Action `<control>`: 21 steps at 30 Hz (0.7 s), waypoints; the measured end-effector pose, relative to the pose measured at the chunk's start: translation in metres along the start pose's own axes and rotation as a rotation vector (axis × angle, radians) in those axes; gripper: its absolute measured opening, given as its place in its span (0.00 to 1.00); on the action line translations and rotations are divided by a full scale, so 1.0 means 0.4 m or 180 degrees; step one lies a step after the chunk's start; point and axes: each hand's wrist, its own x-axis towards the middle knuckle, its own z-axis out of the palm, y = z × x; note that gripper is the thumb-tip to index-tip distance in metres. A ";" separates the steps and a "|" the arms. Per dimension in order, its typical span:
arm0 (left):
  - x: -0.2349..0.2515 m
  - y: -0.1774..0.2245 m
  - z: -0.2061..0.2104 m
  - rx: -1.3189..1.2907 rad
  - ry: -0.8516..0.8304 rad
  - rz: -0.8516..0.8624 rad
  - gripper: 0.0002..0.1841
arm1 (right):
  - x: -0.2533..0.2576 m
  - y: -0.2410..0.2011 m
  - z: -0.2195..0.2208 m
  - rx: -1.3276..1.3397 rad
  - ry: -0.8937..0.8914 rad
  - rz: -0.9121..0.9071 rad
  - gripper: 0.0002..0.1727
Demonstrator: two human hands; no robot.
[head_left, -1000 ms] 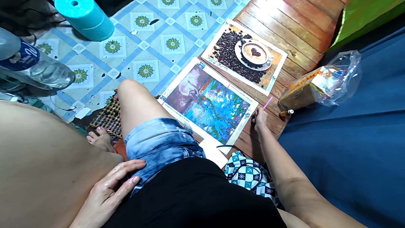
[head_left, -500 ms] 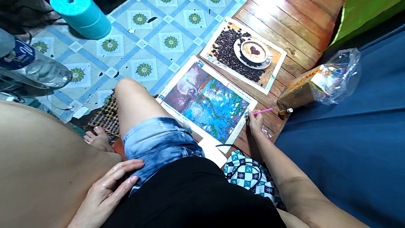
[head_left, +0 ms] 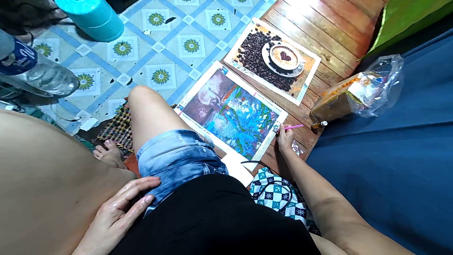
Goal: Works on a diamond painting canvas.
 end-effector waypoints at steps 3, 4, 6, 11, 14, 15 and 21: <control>-0.001 -0.002 0.000 -0.0005 0.0002 -0.0007 0.19 | -0.008 -0.012 0.000 -0.0032 0.0003 -0.0065 0.19; -0.001 -0.002 0.001 -0.0004 0.0007 -0.0017 0.19 | -0.008 -0.010 0.000 -0.0027 0.0035 -0.0093 0.19; -0.001 -0.001 0.002 0.0005 0.0012 -0.0039 0.19 | -0.007 -0.011 0.000 0.0007 0.0095 -0.0136 0.19; -0.001 0.002 0.000 0.0042 0.0017 -0.0025 0.18 | -0.003 -0.005 -0.003 -0.0020 0.0125 -0.0174 0.19; -0.001 -0.001 0.001 0.0031 0.0028 -0.0006 0.18 | -0.011 -0.026 -0.010 -0.0132 0.0067 -0.0190 0.20; -0.002 -0.002 0.002 0.0032 0.0029 -0.0006 0.18 | -0.011 -0.025 -0.010 -0.0160 0.0074 -0.0195 0.20; -0.002 -0.002 0.001 0.0052 0.0034 0.0013 0.19 | -0.004 -0.007 -0.005 -0.0212 0.0104 -0.0250 0.20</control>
